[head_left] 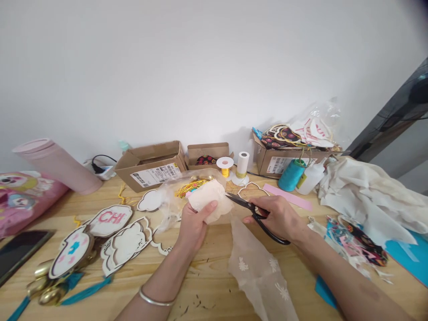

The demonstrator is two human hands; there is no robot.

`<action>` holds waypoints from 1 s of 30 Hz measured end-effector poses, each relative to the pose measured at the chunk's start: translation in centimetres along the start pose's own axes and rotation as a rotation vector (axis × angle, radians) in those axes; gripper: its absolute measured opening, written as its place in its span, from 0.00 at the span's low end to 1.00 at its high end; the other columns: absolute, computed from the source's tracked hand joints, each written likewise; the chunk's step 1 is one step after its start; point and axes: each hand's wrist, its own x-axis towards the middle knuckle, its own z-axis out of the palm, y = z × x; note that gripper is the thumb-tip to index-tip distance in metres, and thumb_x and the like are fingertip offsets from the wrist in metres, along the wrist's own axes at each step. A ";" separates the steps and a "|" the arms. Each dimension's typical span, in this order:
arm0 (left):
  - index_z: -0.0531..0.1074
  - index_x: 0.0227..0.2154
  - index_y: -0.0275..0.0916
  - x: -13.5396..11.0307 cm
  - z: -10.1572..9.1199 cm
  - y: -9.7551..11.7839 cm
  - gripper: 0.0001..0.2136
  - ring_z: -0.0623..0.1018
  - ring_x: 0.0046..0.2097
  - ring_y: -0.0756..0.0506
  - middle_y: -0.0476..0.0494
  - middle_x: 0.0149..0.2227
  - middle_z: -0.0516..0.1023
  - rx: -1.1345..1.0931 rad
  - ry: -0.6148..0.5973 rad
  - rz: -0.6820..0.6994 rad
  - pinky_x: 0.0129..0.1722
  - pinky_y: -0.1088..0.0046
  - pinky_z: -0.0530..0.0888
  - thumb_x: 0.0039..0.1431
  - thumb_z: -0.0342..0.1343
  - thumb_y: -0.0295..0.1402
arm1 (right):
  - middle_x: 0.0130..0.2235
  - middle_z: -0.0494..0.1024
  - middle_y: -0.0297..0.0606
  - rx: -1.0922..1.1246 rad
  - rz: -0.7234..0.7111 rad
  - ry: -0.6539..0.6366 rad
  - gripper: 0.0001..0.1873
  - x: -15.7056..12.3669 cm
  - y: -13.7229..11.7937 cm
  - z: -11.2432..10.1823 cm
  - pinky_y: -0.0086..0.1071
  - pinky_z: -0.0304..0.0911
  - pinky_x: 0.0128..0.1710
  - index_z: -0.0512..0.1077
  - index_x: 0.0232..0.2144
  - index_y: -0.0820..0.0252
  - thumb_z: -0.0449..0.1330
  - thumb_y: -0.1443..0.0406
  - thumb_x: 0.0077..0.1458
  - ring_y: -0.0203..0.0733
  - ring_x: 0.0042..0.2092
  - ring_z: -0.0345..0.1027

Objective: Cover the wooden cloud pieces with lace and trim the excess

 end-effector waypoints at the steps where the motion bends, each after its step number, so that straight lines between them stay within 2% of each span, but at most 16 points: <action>1: 0.75 0.33 0.36 0.0 0.0 0.0 0.14 0.77 0.38 0.43 0.42 0.37 0.79 -0.002 0.001 0.000 0.38 0.69 0.74 0.38 0.64 0.27 | 0.17 0.57 0.27 0.005 -0.005 0.001 0.16 0.0 -0.1 0.0 0.27 0.43 0.21 0.62 0.17 0.60 0.59 0.57 0.46 0.30 0.20 0.47; 11: 0.75 0.34 0.36 0.0 -0.1 0.0 0.17 0.77 0.40 0.41 0.41 0.38 0.78 0.008 0.023 -0.004 0.40 0.67 0.73 0.35 0.66 0.29 | 0.16 0.57 0.28 -0.015 0.010 -0.013 0.16 0.0 -0.4 -0.1 0.27 0.43 0.20 0.59 0.14 0.59 0.57 0.60 0.47 0.30 0.20 0.47; 21: 0.75 0.35 0.37 0.0 -0.3 -0.2 0.18 0.77 0.39 0.42 0.42 0.37 0.79 -0.002 0.000 -0.030 0.41 0.67 0.73 0.36 0.65 0.28 | 0.16 0.59 0.29 -0.130 -0.005 0.015 0.17 -0.2 -0.5 -0.2 0.28 0.42 0.20 0.61 0.16 0.59 0.56 0.57 0.49 0.31 0.19 0.47; 26: 0.74 0.37 0.38 0.0 -0.1 0.0 0.21 0.77 0.40 0.41 0.43 0.37 0.79 -0.021 -0.010 -0.043 0.41 0.66 0.73 0.33 0.66 0.27 | 0.16 0.58 0.29 -0.032 0.015 0.025 0.18 -0.1 -0.1 0.0 0.27 0.42 0.20 0.61 0.15 0.59 0.57 0.56 0.48 0.31 0.20 0.46; 30: 0.74 0.36 0.38 0.0 0.0 0.1 0.22 0.77 0.39 0.41 0.42 0.36 0.79 -0.029 -0.010 -0.048 0.41 0.65 0.73 0.32 0.67 0.29 | 0.17 0.57 0.27 0.123 0.077 -0.057 0.16 0.0 0.2 -0.2 0.26 0.43 0.19 0.62 0.17 0.59 0.58 0.56 0.46 0.30 0.21 0.46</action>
